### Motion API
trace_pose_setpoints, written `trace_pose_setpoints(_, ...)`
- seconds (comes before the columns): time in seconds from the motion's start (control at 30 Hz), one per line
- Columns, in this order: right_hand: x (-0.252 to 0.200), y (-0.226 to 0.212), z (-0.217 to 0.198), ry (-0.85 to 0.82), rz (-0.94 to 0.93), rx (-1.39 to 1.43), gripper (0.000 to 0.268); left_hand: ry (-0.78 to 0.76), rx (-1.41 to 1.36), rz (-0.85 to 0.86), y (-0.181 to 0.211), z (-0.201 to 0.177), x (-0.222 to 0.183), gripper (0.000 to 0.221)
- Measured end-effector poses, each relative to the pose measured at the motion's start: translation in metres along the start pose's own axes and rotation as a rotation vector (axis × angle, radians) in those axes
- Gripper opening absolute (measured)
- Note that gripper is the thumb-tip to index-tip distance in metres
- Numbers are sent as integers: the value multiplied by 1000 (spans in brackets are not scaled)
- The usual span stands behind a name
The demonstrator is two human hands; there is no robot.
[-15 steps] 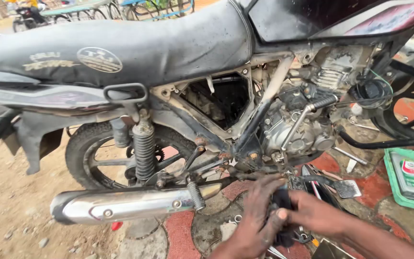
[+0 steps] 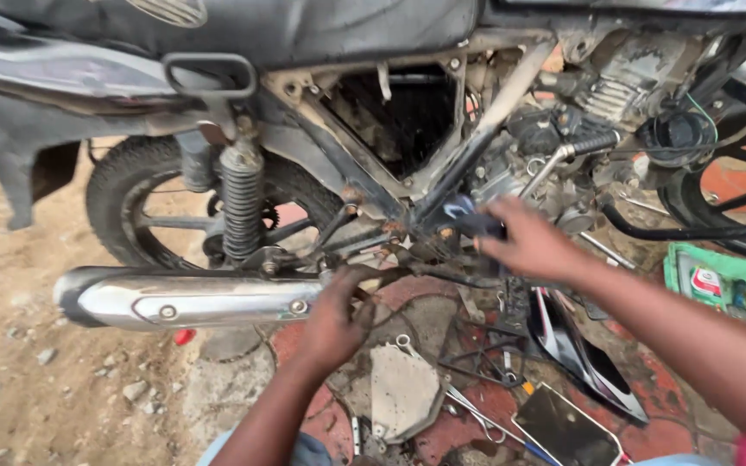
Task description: Cleaning the air filter housing and components of a motorcycle using a brush and cloth.
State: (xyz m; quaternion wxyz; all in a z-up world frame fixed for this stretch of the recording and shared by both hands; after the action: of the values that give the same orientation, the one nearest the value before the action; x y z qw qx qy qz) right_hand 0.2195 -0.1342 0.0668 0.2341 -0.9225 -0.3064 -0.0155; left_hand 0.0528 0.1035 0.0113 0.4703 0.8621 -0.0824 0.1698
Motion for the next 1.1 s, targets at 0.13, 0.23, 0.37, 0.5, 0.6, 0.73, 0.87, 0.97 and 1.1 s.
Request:
trace_pose_setpoints(0.13,51,-39,-53,342,-85,-73,39,87,1,-73,-8,-8,10,33)
trace_pose_setpoints(0.23,88,-62,-74,690,-237,-131,37,71,50,-94,-17,-4,15,29)
trace_pose_setpoints(0.37,132,-62,-47,890,-440,-378,31,0,117,-47,-32,9,26,26)
trace_pose_setpoints(0.5,136,-41,-31,974,-481,-479,35,-64,106,-76,-41,25,31,22)
trace_pose_setpoints(0.6,130,-52,-32,973,-485,-552,17,-77,88,24,-39,32,36,17)
trace_pose_setpoints(0.73,139,-62,-8,1116,-383,-672,31,-155,145,-9,-44,40,34,18)
trace_pose_setpoints(0.87,163,-66,21,1091,-281,-582,41,-231,158,-17,-43,56,35,14)
trace_pose_setpoints(0.97,183,-82,40,847,-187,-244,19,-274,139,43,-37,64,37,17)
trace_pose_setpoints(1.1,192,-119,52,798,-342,-362,13,-322,173,12,-39,66,38,16)
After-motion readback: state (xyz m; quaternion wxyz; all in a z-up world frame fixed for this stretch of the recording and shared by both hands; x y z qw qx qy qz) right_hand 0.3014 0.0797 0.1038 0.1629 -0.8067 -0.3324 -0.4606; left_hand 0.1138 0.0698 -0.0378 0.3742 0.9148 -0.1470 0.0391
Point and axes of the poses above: each hand's wrist, its own x-axis towards the middle knuckle, its own z-axis out of the palm, y = z × x, the point moved 6 cm from there along x, towards the middle knuckle
